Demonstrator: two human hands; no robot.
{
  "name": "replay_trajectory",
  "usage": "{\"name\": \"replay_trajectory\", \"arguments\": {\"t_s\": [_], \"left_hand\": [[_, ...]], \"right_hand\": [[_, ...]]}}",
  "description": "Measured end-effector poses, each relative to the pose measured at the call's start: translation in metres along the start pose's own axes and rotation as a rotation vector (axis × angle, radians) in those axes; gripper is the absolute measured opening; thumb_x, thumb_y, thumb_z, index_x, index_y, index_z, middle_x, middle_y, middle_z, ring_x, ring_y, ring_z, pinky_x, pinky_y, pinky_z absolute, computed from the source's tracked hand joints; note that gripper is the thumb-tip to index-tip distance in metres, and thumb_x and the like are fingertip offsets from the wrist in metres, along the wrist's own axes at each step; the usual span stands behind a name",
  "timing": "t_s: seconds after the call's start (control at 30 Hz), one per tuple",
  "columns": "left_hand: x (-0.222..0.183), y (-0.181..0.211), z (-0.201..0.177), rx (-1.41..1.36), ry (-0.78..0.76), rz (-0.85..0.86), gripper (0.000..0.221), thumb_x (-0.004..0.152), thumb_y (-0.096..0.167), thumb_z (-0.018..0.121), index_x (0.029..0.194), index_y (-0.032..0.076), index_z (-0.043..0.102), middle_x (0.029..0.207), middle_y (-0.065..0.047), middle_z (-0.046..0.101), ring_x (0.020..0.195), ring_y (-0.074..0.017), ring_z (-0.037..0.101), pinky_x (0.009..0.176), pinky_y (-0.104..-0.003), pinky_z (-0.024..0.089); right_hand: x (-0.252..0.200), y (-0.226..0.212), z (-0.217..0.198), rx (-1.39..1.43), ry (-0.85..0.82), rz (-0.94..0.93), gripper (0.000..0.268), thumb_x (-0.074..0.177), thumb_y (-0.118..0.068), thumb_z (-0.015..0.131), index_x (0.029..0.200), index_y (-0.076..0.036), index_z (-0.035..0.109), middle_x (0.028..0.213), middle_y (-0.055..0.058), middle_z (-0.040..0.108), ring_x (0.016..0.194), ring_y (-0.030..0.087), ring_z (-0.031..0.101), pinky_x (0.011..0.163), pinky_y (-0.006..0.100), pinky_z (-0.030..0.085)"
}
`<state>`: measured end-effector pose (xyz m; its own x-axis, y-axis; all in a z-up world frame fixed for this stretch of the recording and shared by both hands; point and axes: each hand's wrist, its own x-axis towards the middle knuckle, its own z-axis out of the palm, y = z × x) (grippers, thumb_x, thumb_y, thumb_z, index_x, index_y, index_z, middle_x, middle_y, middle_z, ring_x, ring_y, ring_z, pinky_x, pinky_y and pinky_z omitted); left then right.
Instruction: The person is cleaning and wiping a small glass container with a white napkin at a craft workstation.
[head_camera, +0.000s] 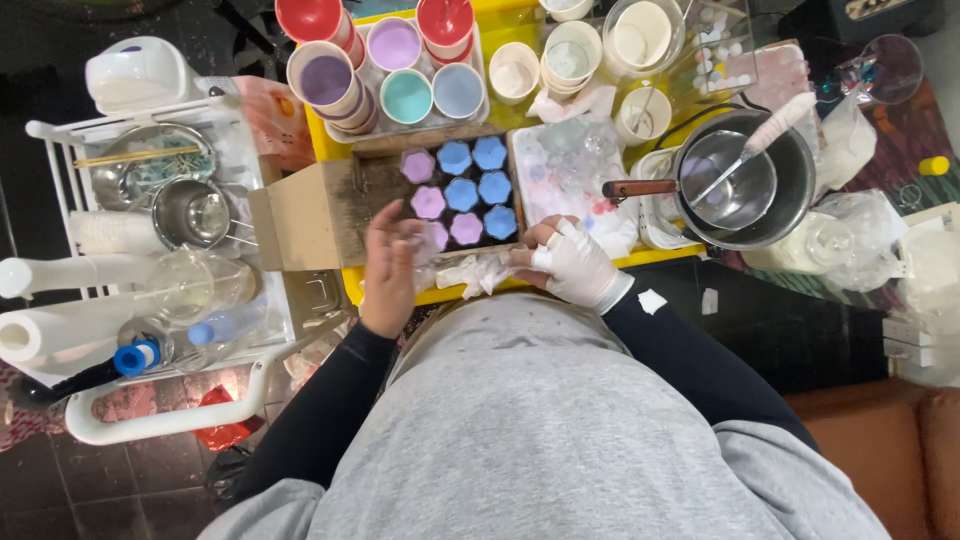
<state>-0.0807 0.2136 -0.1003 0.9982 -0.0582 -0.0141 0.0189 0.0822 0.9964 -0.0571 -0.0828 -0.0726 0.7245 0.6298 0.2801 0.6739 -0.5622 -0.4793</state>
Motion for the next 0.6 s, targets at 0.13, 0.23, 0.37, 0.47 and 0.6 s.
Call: {"name": "replay_trajectory", "arguments": {"t_s": [0.13, 0.23, 0.37, 0.47, 0.6], "left_hand": [[-0.021, 0.019, -0.022, -0.075, 0.145, -0.051, 0.069, 0.109, 0.046, 0.046, 0.160, 0.004, 0.028, 0.130, -0.008, 0.058, 0.097, -0.0114, 0.055, 0.076, -0.023, 0.043], [-0.037, 0.024, -0.032, 0.015, 0.205, 0.048, 0.066, 0.114, 0.047, 0.044, 0.161, 0.005, 0.025, 0.134, -0.011, 0.058, 0.113, -0.0134, 0.057, 0.092, -0.024, 0.048], [-0.056, 0.015, -0.038, -0.096, 0.287, 0.006, 0.066, 0.112, 0.048, 0.043, 0.159, 0.006, 0.024, 0.129, -0.011, 0.057, 0.108, -0.0161, 0.062, 0.088, -0.028, 0.053], [-0.070, 0.001, -0.040, -0.170, 0.306, -0.016, 0.064, 0.112, 0.045, 0.044, 0.158, 0.006, 0.023, 0.131, -0.012, 0.053, 0.111, -0.0183, 0.061, 0.094, -0.034, 0.055], [-0.079, -0.015, -0.041, -0.234, 0.295, -0.021, 0.061, 0.111, 0.041, 0.044, 0.157, 0.006, 0.023, 0.131, -0.013, 0.052, 0.103, -0.0215, 0.062, 0.092, -0.039, 0.056]], "right_hand": [[0.005, -0.008, -0.001, -0.034, -0.045, -0.075, 0.040, 0.077, -0.029, 0.084, 0.114, -0.027, 0.068, 0.105, 0.002, 0.062, 0.100, 0.029, 0.059, 0.089, 0.044, 0.045], [0.014, -0.013, 0.010, -0.108, -0.146, -0.147, 0.057, 0.075, -0.024, 0.082, 0.131, -0.027, 0.069, 0.102, 0.004, 0.060, 0.099, 0.027, 0.059, 0.088, 0.044, 0.045], [0.036, -0.023, 0.026, -0.094, -0.093, -0.226, 0.052, 0.082, -0.032, 0.079, 0.132, -0.024, 0.067, 0.106, 0.005, 0.060, 0.102, 0.029, 0.057, 0.088, 0.045, 0.044], [0.045, -0.021, 0.049, -0.126, -0.151, -0.246, 0.044, 0.082, -0.034, 0.078, 0.124, -0.022, 0.069, 0.106, 0.006, 0.058, 0.104, 0.029, 0.056, 0.089, 0.045, 0.043], [0.053, -0.019, 0.066, -0.270, -0.177, -0.249, 0.026, 0.076, -0.027, 0.079, 0.098, -0.017, 0.070, 0.106, 0.004, 0.058, 0.113, 0.027, 0.057, 0.092, 0.042, 0.043]]}}
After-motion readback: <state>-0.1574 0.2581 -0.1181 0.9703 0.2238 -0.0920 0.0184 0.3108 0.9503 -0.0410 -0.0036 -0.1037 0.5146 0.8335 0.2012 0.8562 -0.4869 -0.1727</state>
